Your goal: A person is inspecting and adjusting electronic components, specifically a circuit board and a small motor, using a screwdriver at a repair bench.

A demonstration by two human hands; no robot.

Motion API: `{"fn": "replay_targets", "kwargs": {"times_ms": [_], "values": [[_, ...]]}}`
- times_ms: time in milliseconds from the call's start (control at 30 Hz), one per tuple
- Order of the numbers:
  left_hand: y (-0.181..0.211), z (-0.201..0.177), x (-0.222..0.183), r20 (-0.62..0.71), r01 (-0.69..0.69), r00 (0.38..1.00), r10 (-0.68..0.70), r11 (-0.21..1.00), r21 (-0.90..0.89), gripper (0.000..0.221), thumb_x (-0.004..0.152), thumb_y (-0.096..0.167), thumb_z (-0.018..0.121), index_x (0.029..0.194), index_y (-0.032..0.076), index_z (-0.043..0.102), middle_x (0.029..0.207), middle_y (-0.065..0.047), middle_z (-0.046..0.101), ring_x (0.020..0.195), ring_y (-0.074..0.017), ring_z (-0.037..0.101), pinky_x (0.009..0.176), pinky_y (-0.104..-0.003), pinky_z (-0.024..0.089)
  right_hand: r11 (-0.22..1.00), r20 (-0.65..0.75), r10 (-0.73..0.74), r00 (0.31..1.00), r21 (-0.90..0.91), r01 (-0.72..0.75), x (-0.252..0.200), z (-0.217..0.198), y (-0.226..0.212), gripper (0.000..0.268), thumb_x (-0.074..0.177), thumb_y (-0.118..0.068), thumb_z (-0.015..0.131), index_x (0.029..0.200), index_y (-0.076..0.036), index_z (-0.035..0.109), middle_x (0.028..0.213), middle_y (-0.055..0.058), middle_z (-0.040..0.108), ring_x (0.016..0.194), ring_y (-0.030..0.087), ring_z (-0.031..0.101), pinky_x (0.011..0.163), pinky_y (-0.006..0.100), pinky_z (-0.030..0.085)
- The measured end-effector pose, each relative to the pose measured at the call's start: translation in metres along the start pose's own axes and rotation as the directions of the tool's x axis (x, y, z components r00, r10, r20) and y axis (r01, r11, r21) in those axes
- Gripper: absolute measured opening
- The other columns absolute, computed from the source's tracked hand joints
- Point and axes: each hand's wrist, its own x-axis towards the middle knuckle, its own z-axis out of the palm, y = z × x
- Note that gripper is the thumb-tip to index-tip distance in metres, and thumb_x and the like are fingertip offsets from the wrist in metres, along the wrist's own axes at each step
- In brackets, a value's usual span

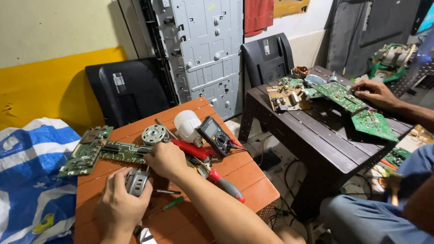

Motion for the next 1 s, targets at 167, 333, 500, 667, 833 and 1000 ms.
{"fn": "replay_targets", "kwargs": {"times_ms": [167,333,500,667,833,1000], "values": [[0.013,-0.010,0.009,-0.003,0.021,1.000,-0.021,1.000,-0.009,0.046,0.078,0.036,0.080,0.116,0.013,0.068,0.110,-0.009,0.073,0.090,-0.0321,0.072,0.066,-0.046,0.057,1.000,0.138,0.008,0.990,-0.016,-0.006,-0.003,-0.007,-0.004,0.044,0.089,-0.047,0.063,0.075,-0.006,0.070,0.074,0.014,0.068,0.067,0.033,0.065,0.057,0.045,0.051],[-0.003,0.002,0.003,-0.227,-0.097,0.973,0.049,0.974,-0.206,0.055,0.060,0.033,0.089,0.105,0.010,0.069,0.106,-0.014,0.071,0.100,-0.0352,0.072,0.083,-0.046,0.057,0.998,0.000,-0.021,1.000,0.066,0.021,0.012,0.000,0.012,0.038,0.089,-0.037,0.067,0.094,-0.002,0.080,0.090,0.024,0.076,0.100,0.046,0.072,0.084,0.057,0.057],[-0.007,-0.006,0.002,-0.208,-0.056,0.978,0.027,0.989,-0.137,0.056,0.059,0.031,0.085,0.110,0.015,0.067,0.115,-0.012,0.069,0.095,-0.0364,0.073,0.070,-0.048,0.062,0.924,-0.347,-0.050,0.937,0.339,0.175,0.013,0.008,0.019,0.034,0.097,-0.033,0.064,0.088,-0.002,0.074,0.083,0.028,0.070,0.093,0.046,0.069,0.076,0.057,0.048],[-0.005,-0.012,0.002,-0.078,0.005,0.997,-0.016,0.989,-0.148,0.054,0.064,0.029,0.082,0.112,0.014,0.064,0.117,-0.015,0.068,0.090,-0.0397,0.073,0.059,-0.051,0.062,0.928,-0.275,-0.032,0.961,0.350,0.131,0.019,0.019,0.026,0.033,0.100,-0.036,0.061,0.091,-0.006,0.072,0.079,0.021,0.071,0.087,0.038,0.070,0.076,0.050,0.051],[-0.008,-0.007,0.000,-0.058,-0.002,0.998,-0.005,0.992,-0.127,0.058,0.062,0.029,0.082,0.114,0.013,0.062,0.119,-0.014,0.065,0.094,-0.0413,0.071,0.057,-0.054,0.062,0.982,-0.084,-0.026,0.996,0.183,0.041,0.023,0.031,0.031,0.033,0.093,-0.048,0.066,0.086,-0.017,0.077,0.072,0.009,0.073,0.086,0.031,0.074,0.075,0.047,0.055],[-0.005,-0.009,-0.003,-0.027,0.028,0.999,-0.032,0.991,-0.128,0.058,0.063,0.031,0.081,0.116,0.014,0.062,0.119,-0.011,0.062,0.098,-0.0388,0.071,0.059,-0.053,0.062,0.991,0.064,-0.122,0.990,0.055,0.118,-0.001,0.019,0.006,0.034,0.088,-0.042,0.070,0.080,-0.009,0.079,0.080,0.021,0.075,0.093,0.046,0.071,0.082,0.050,0.055]]}}
